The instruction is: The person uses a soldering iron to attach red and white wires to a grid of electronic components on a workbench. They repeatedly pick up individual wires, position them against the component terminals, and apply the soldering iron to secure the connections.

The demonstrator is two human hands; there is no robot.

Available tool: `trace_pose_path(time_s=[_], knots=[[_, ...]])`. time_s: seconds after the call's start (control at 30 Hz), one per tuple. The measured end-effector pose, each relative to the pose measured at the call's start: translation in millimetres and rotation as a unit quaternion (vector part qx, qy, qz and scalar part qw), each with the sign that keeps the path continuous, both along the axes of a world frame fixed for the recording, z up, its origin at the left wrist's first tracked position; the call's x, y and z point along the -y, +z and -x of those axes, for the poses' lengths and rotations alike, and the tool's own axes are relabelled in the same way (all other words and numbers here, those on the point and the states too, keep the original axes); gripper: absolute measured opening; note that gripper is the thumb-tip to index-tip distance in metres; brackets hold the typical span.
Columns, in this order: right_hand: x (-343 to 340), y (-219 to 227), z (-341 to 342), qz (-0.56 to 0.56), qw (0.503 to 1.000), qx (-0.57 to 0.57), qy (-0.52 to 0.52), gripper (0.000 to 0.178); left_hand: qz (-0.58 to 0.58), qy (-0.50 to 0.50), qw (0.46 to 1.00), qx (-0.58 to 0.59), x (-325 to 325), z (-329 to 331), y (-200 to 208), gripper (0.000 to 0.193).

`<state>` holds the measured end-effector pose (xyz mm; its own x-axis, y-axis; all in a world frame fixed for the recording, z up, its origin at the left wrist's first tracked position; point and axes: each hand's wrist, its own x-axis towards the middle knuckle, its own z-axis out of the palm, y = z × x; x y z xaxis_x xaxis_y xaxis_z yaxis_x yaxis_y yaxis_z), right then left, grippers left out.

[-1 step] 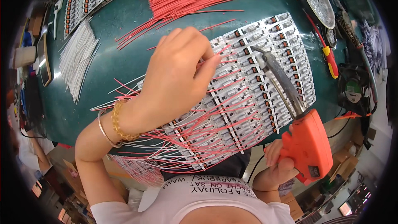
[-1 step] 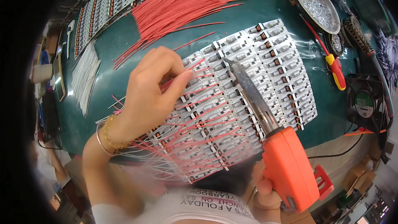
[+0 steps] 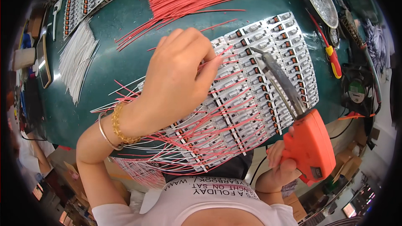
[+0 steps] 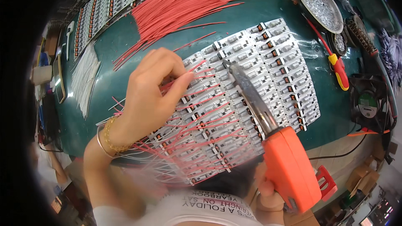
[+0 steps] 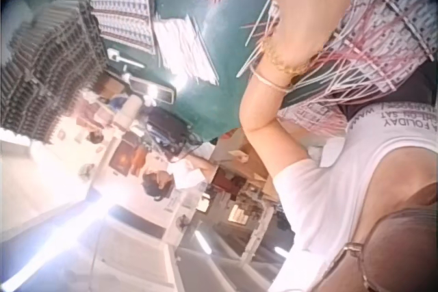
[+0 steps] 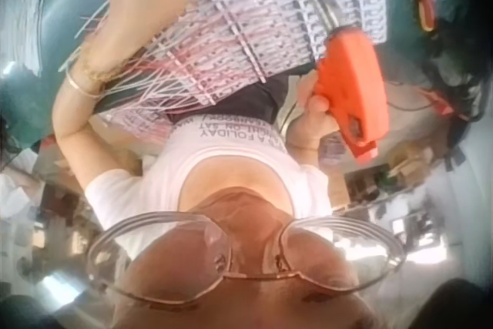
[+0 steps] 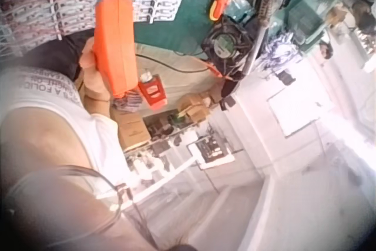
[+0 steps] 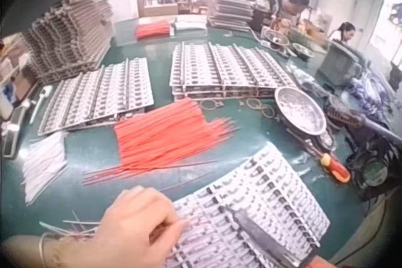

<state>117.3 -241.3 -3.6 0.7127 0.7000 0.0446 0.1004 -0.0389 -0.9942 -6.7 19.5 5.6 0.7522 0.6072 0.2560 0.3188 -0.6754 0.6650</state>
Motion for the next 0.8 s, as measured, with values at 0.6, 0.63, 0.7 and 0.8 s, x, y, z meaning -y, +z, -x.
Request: trace_pose_path(time_s=[0.6, 0.63, 0.7, 0.8], knots=[[0, 5, -6, 0.096, 0.994, 0.028, 0.045, 0.075, -0.014, -0.005, 1.0, 0.011, -1, 0, -6, 0.012], [0, 6, -6, 0.092, 0.995, 0.031, 0.04, 0.076, -0.013, -0.005, 1.0, 0.012, -1, 0, -6, 0.012], [-1, 10, -1, 0.038, 0.999, 0.004, 0.004, 0.078, -0.014, -0.006, 1.0, 0.011, -2, -1, -7, 0.012], [-1, 8, -1, -0.001, 1.0, -0.007, -0.007, 0.079, -0.011, -0.002, 1.0, 0.008, 0, -1, -8, 0.012]])
